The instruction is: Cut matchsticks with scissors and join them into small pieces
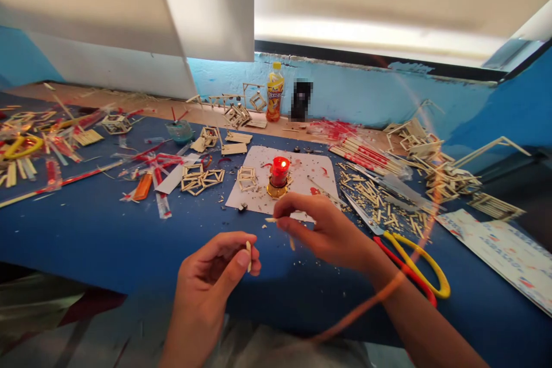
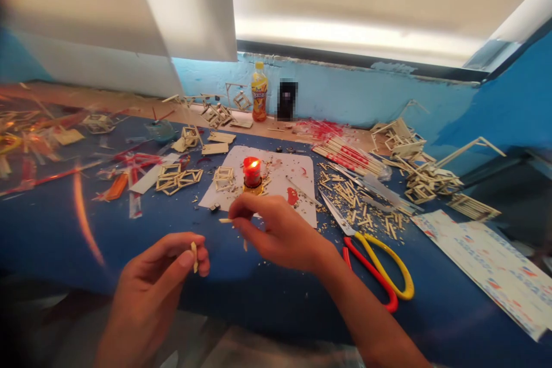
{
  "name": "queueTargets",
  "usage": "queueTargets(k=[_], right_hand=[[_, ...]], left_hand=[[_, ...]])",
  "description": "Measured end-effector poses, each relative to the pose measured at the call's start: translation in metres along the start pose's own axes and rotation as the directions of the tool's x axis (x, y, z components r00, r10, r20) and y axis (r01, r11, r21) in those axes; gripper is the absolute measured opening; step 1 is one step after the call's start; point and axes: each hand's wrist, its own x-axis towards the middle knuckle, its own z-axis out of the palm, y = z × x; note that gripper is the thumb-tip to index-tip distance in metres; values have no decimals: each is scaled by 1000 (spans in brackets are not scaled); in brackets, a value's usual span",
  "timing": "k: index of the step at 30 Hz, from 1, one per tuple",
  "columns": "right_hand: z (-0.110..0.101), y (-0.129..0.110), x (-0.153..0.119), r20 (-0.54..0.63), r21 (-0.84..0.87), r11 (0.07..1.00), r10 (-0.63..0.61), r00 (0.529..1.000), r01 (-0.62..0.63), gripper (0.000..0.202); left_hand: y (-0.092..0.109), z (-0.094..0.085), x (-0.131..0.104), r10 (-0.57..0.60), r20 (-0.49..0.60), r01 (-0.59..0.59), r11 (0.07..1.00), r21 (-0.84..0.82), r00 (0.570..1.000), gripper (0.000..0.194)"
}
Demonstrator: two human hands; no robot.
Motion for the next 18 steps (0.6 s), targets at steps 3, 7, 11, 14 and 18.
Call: queueTargets(k=[3,7,11,14,18], right_hand=[[5,-19,-32,-194,191,981,85,977,-48,8],[17,-34,-59,-360,537,841,291,886,-58,4],[18,-41,-71,-448,592,806,338,828,-9,5],[16,-45,-75,-503,561,828,343,794,-2,7],[15,-49,-77,-516,563,826,322,794,31,9]], left_hand=[[1,16,1,39,85,-36,998,-43,996,6],[5,44,2,-12,197,39,990,-136,980,6],[9,66,2,-60,247,116,969,-218,967,9],[10,72,1,-66,275,130,967,-219,959,10],[12,75,0,-71,286,131,971,-198,956,12]])
